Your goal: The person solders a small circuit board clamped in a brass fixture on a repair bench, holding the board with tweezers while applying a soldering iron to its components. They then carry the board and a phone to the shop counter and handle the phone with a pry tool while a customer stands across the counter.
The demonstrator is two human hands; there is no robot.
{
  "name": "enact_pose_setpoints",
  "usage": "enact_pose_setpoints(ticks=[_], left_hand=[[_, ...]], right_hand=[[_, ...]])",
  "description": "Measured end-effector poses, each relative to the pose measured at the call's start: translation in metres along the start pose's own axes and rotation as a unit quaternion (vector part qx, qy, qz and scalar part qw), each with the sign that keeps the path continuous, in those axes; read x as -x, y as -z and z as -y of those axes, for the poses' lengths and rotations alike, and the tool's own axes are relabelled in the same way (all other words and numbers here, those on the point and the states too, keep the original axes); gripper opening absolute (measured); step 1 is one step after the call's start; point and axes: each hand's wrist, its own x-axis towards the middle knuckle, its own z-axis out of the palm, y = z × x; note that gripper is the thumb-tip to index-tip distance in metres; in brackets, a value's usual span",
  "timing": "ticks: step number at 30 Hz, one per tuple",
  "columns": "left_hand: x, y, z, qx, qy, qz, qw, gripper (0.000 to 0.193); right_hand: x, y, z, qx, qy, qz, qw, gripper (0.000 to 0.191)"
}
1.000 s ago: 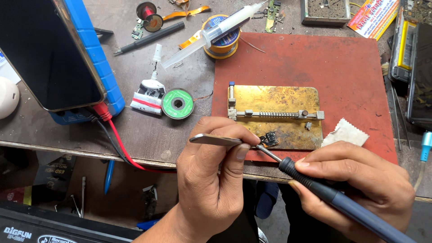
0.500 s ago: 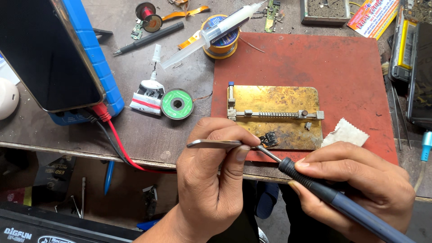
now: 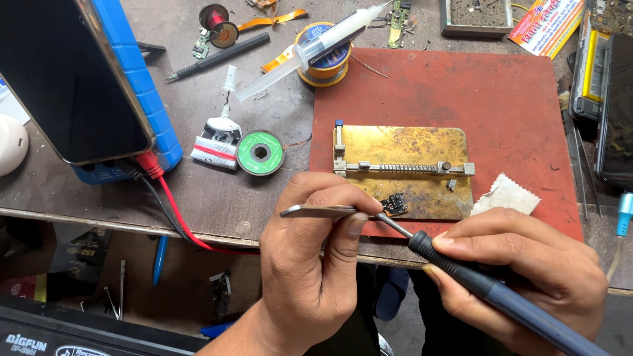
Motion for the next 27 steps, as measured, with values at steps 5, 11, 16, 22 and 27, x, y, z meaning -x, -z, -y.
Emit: enact_pose_setpoints(ticks=[5,11,16,22,27], left_hand=[[-0.0001,0.0007,-0.0001,0.0,-0.001,-0.002,1.0,0.005],[-0.0003,0.0,0.0004,0.004,0.003,-0.006,1.0,0.004],[-0.0004,-0.0002,0.0001,0.007,0.009,-0.005,1.0,0.006],[-0.0009,0.0,0.0,-0.002,0.002,-0.003,1.0,0.004],[-0.0012,0.0005,0.0002,-0.004,0.0,-0.002,1.0,0.004]], right_hand=[[0.0,-0.0002,0.0003,0.003,0.002,-0.002,1.0,0.035],[-0.0004,-0.0002,-0.0013,-0.003,0.01,0.001,1.0,0.035],[-0.0002,0.0001,-0.001,0.002,0.011,0.004,1.0,0.035],[-0.0002,-0.0008,0.0001,-0.003,0.005,0.0,1.0,0.034],[0.0005,-0.0006,0.0005,-0.009,0.001,-0.002,1.0,0.033]])
